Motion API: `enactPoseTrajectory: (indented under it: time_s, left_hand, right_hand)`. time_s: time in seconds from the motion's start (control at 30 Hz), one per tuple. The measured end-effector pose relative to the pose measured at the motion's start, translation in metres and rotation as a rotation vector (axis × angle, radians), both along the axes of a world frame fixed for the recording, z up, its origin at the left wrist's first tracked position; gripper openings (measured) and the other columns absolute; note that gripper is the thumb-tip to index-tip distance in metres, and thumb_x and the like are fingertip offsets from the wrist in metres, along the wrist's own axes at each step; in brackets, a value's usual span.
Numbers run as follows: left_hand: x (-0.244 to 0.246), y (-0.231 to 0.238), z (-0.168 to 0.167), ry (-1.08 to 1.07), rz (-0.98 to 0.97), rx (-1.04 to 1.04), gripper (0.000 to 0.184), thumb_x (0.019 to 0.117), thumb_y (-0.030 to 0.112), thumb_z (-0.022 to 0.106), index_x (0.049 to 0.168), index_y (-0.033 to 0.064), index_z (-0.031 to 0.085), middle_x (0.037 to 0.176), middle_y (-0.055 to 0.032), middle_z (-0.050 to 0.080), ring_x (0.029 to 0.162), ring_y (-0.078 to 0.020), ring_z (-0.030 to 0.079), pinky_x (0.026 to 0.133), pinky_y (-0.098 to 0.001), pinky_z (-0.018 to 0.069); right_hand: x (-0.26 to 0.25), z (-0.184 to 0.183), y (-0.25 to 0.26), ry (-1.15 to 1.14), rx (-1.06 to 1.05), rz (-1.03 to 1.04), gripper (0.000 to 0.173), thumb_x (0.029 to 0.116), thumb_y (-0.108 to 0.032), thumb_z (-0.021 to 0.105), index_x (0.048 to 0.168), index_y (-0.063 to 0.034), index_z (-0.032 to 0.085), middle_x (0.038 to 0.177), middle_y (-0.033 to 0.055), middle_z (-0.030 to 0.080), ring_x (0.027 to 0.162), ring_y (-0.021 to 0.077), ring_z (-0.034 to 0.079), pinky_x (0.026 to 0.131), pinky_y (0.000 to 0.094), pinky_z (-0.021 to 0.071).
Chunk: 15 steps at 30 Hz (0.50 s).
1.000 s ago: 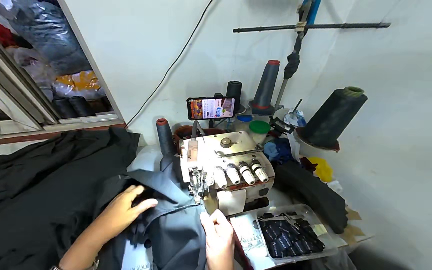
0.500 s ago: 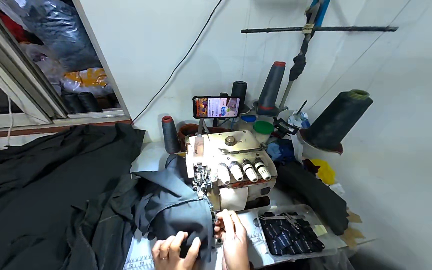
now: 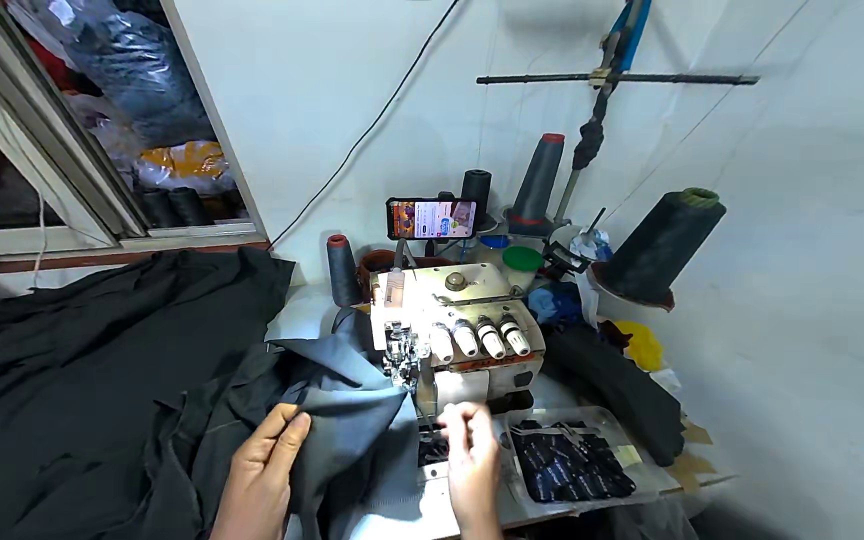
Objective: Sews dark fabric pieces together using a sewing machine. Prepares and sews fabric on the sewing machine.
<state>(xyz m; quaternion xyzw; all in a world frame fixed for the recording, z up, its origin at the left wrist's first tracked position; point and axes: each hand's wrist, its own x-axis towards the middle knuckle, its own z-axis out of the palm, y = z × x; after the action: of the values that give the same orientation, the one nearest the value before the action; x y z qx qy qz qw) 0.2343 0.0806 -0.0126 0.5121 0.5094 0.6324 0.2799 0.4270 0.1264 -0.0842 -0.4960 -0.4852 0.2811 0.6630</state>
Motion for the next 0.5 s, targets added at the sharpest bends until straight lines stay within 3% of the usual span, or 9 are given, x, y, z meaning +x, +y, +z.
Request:
enactPoseTrajectory:
  time_s: [0.07,0.13,0.2,0.23,0.27,0.33,0.4,0.5]
  left_hand:
    - [0.005,0.002,0.001,-0.01,-0.035,-0.002,0.028,0.1054,0.013,0.044,0.088,0.0114,0.066,0.077,0.0053,0.063,0.072,-0.0043,0.062,0.07,-0.021,0.0552]
    - [0.009,-0.002,0.002,0.032,-0.101,0.015,0.028,0.1046,0.013,0.047,0.086,0.0136,0.067,0.076,0.0089,0.064,0.07,-0.0008,0.062,0.067,-0.0188,0.0547]
    - [0.008,-0.012,0.001,0.218,-0.263,0.06,0.015,0.1006,0.016,0.058,0.095,0.0163,0.071,0.083,0.0133,0.068,0.075,0.006,0.062,0.07,-0.0144,0.0533]
    - [0.007,-0.017,0.0,0.339,-0.38,0.103,0.014,0.0986,0.02,0.064,0.105,0.0142,0.074,0.09,0.0093,0.072,0.079,0.0056,0.064,0.073,-0.0144,0.0541]
    - [0.007,-0.019,-0.005,0.487,-0.458,0.171,0.02,0.098,0.022,0.067,0.111,0.009,0.075,0.091,0.0001,0.074,0.08,-0.0007,0.066,0.074,-0.0178,0.0552]
    - [0.009,-0.021,-0.022,0.807,-0.432,0.335,0.024,0.1006,0.023,0.063,0.113,0.0071,0.076,0.076,-0.008,0.067,0.062,-0.014,0.061,0.057,-0.0261,0.0494]
    - [0.01,-0.022,-0.041,0.978,-0.358,0.43,0.027,0.1028,0.019,0.054,0.113,0.0088,0.076,0.066,-0.0069,0.059,0.052,-0.0178,0.053,0.047,-0.0296,0.0415]
    - [0.011,-0.023,-0.06,0.987,-0.298,0.469,0.029,0.1035,0.018,0.051,0.115,0.0111,0.076,0.063,-0.005,0.054,0.049,-0.017,0.049,0.046,-0.0291,0.0376]
  right_hand:
    - [-0.006,-0.01,-0.013,0.068,-0.063,0.208,0.016,0.0967,-0.014,0.064,0.097,0.0023,0.067,0.082,0.0039,0.067,0.072,0.0051,0.064,0.067,0.0213,0.0548]
    - [-0.01,-0.013,-0.023,0.186,-0.201,0.382,0.014,0.0913,-0.012,0.071,0.096,0.0004,0.066,0.075,0.0003,0.063,0.063,0.0021,0.058,0.059,0.0189,0.0503]
    - [-0.01,-0.014,-0.032,0.272,-0.252,0.489,0.006,0.0882,-0.004,0.07,0.09,-0.0013,0.065,0.07,-0.0017,0.062,0.058,0.0016,0.057,0.055,0.0186,0.0485]
    - [-0.007,-0.014,-0.037,0.278,-0.229,0.518,0.002,0.0882,0.0,0.069,0.09,-0.001,0.067,0.072,-0.0024,0.064,0.06,0.0004,0.058,0.056,0.0176,0.0496]
    - [-0.003,-0.013,-0.042,0.276,-0.205,0.534,0.005,0.0879,0.003,0.066,0.091,0.0003,0.07,0.076,-0.0019,0.068,0.064,-0.0002,0.061,0.06,0.0172,0.0526]
    - [0.004,-0.012,-0.052,0.272,-0.184,0.542,0.01,0.0888,0.006,0.063,0.093,0.0018,0.07,0.082,-0.001,0.07,0.068,-0.0001,0.064,0.063,0.0176,0.0551]
    - [0.011,-0.011,-0.061,0.28,-0.206,0.537,0.01,0.0897,0.007,0.062,0.094,0.0032,0.07,0.082,0.0008,0.07,0.065,0.0014,0.063,0.06,0.0187,0.055]
    - [0.014,-0.011,-0.069,0.291,-0.249,0.528,0.012,0.0897,0.007,0.061,0.098,0.0045,0.07,0.082,0.0012,0.071,0.064,0.0011,0.063,0.06,0.0184,0.0546]
